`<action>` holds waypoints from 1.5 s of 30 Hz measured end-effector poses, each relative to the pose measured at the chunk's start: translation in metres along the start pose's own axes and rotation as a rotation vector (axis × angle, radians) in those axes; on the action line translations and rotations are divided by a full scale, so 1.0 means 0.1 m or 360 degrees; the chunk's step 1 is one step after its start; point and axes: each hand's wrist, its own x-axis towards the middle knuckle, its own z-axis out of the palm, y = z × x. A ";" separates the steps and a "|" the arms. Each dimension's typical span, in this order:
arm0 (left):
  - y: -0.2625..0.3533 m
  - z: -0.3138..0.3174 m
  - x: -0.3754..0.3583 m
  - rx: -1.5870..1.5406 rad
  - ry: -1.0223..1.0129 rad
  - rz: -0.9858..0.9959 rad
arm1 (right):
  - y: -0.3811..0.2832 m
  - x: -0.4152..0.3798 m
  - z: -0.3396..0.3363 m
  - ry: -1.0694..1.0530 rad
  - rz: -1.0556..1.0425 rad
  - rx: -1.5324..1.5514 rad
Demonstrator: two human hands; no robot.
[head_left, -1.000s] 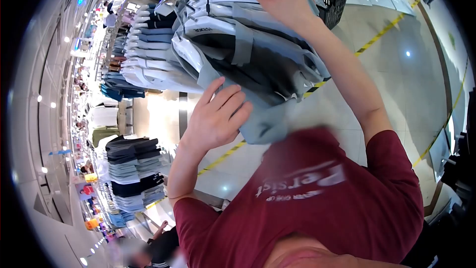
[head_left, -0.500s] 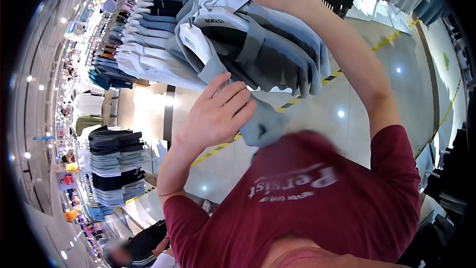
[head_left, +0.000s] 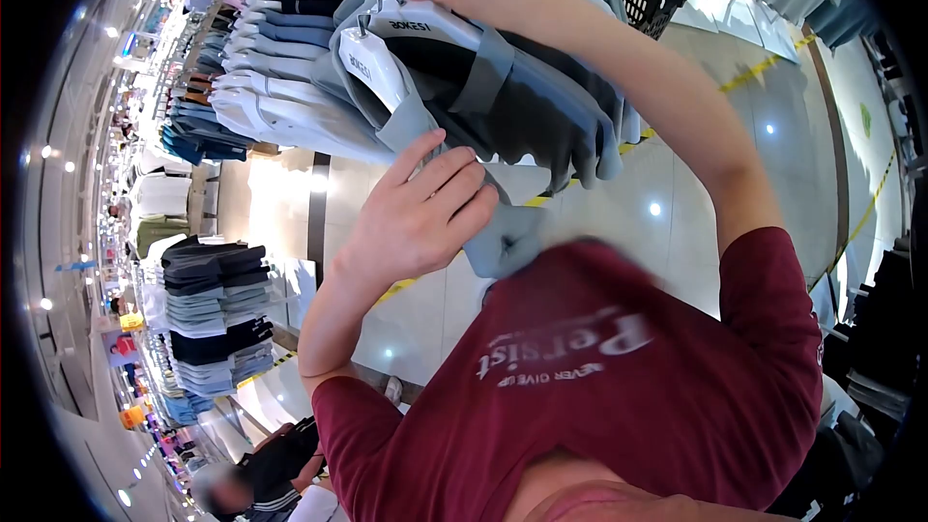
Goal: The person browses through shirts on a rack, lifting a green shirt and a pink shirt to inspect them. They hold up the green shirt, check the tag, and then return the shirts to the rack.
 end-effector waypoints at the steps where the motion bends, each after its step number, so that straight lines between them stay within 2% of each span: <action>1: -0.01 0.00 0.00 0.0008 0.0006 0.0004 | -0.01 0.00 0.03 -0.0176 -0.0057 -0.0151; 3: -0.01 0.01 -0.01 0.0013 0.0016 -0.0005 | -0.06 -0.04 0.01 -0.0305 0.0014 -0.0268; 5: -0.01 0.01 -0.04 0.0009 0.0019 -0.0006 | -0.11 -0.16 -0.10 -0.0021 -0.0133 0.0080; 6: -0.02 0.01 -0.04 0.0014 0.0022 0.0000 | -0.18 -0.23 -0.12 -0.0025 -0.0133 0.0082; 8: -0.03 0.01 -0.04 0.0024 0.0030 0.0004 | -0.46 -0.38 -0.17 0.0362 0.0047 -0.0158; 9: -0.03 0.00 -0.04 0.0003 0.0033 -0.0010 | -0.70 -0.51 -0.18 0.0509 0.0044 0.0049; 11: -0.02 0.01 -0.06 -0.0020 0.0032 -0.0026 | -0.93 -0.79 0.05 0.0323 0.0281 0.0671; 14: -0.03 0.01 -0.05 -0.0014 0.0011 -0.0016 | -0.99 -1.04 0.66 0.0062 0.1301 0.2031; 15: -0.03 0.01 -0.06 -0.0006 0.0007 -0.0005 | -0.97 -1.05 0.90 0.0073 0.1298 0.2029; 17: -0.05 0.02 -0.05 0.0013 0.0004 0.0023 | -0.93 -0.99 1.23 0.0427 0.1477 0.1785; 18: -0.04 0.02 -0.05 0.0011 0.0011 0.0023 | -0.89 -0.92 1.23 0.0415 0.1518 0.1623; 19: -0.04 0.01 -0.06 0.0012 0.0020 0.0024 | -0.90 -0.85 1.24 0.0430 0.1511 0.1620; 21: -0.03 0.00 -0.05 0.0013 0.0021 0.0028 | -0.89 -0.71 1.25 0.0793 0.1574 0.2060; 24: -0.03 -0.01 -0.07 0.0018 0.0026 0.0016 | -0.89 -0.61 1.27 0.1005 0.1545 0.2324; 25: -0.03 -0.01 -0.08 0.0011 0.0029 0.0010 | -0.86 -0.58 1.30 0.0993 0.1523 0.2330; 28: -0.04 -0.02 -0.10 0.0021 0.0028 0.0010 | -0.70 -0.56 1.50 0.1254 0.1549 0.2247; 34: -0.06 -0.01 -0.13 0.0057 0.0055 0.0012 | -0.53 -0.80 1.90 0.1078 0.1608 0.1880; 38: -0.07 0.03 -0.14 0.0037 0.0062 0.0051 | -0.43 -1.02 2.13 0.1173 0.1649 0.1949; 41: -0.07 0.05 -0.13 0.0028 0.0123 0.0054 | -0.39 -1.11 2.12 0.1212 0.1580 0.1959; 43: -0.07 0.04 -0.13 0.0029 0.0124 0.0064 | -0.50 -1.14 1.91 0.0996 0.1297 0.2085; 45: -0.08 0.03 -0.13 0.0035 0.0127 0.0069 | -0.65 -1.17 1.74 0.0969 0.1232 0.2121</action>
